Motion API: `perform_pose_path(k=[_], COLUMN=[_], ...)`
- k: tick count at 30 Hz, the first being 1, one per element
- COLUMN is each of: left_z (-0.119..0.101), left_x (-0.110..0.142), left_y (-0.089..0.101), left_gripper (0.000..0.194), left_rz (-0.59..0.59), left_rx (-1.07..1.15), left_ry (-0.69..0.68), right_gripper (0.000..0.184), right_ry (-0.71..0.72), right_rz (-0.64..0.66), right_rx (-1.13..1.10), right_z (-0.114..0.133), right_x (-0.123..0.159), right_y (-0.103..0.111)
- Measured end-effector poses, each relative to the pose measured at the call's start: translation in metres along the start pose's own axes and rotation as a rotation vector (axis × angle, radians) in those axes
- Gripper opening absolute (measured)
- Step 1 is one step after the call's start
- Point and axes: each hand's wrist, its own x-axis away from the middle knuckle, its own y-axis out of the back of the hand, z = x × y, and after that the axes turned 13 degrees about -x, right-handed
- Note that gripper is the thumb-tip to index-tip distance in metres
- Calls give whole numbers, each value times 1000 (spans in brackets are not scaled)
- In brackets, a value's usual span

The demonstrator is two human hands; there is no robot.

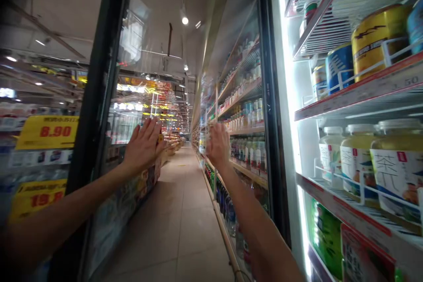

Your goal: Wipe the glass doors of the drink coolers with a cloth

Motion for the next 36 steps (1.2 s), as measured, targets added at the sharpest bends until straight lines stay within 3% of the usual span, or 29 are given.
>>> perform_pose_path(k=[2, 3, 6, 8, 9, 12, 14, 15, 17, 19, 21, 23, 26, 28, 30, 33, 35, 36], left_z=[4, 6, 9, 9, 9, 11, 14, 16, 20, 21, 22, 22, 22, 24, 25, 25, 23, 23], left_x=[3, 5, 11, 13, 14, 15, 18, 19, 22, 24, 25, 26, 28, 30, 34, 39, 42, 43], left_y=[1, 1, 4, 5, 5, 5, 5, 5, 6, 8, 8, 8, 6, 5, 6, 8, 7, 6], left_gripper=[55, 55, 54, 53, 53, 55, 55, 55, 54, 53, 53, 53, 54, 53, 53, 52, 52, 52], left_rz=[14, 19, 33, 34, 34, 37, 46, 50, 59, 71, 71, 67, 60, 59, 59, 62, 59, 56], left_rx=[-8, -13, -25, -28, -25, -19, -25, -31, -40, -41, -38, -34, -36, -40, -47, -55, -56, -55], left_ry=[-21, -33, -49, -48, -49, -66, -86, -95, -106, -111, -110, -109, -106, -105, -105, -101, -96, -92], right_gripper=[48, 48, 52, 54, 53, 49, 47, 47, 49, 52, 53, 52, 48, 48, 50, 52, 52, 51], right_ry=[111, 54, -414, -518, -447, -4, 243, 275, 110, -249, -415, -276, 185, 360, 260, -228, -387, -368], right_rz=[117, 81, -300, -370, -308, 9, 207, 241, 129, -169, -324, -252, 60, 217, 182, -204, -361, -362], right_rx=[-3, 14, 87, 76, 51, -38, -66, -57, 0, 51, 50, 5, -61, -55, 0, 76, 72, 55], right_z=[0, -6, -25, -15, -2, 49, 64, 61, 39, 16, 12, 33, 74, 77, 56, 16, 15, 26], right_x=[-1, -1, -8, -16, -19, -23, -22, -21, -23, -28, -33, -32, -20, -14, -14, -24, -31, -32], right_y=[7, 15, 30, 22, 12, -19, -25, -22, -8, 3, 2, -13, -36, -35, -20, -1, -5, -13])
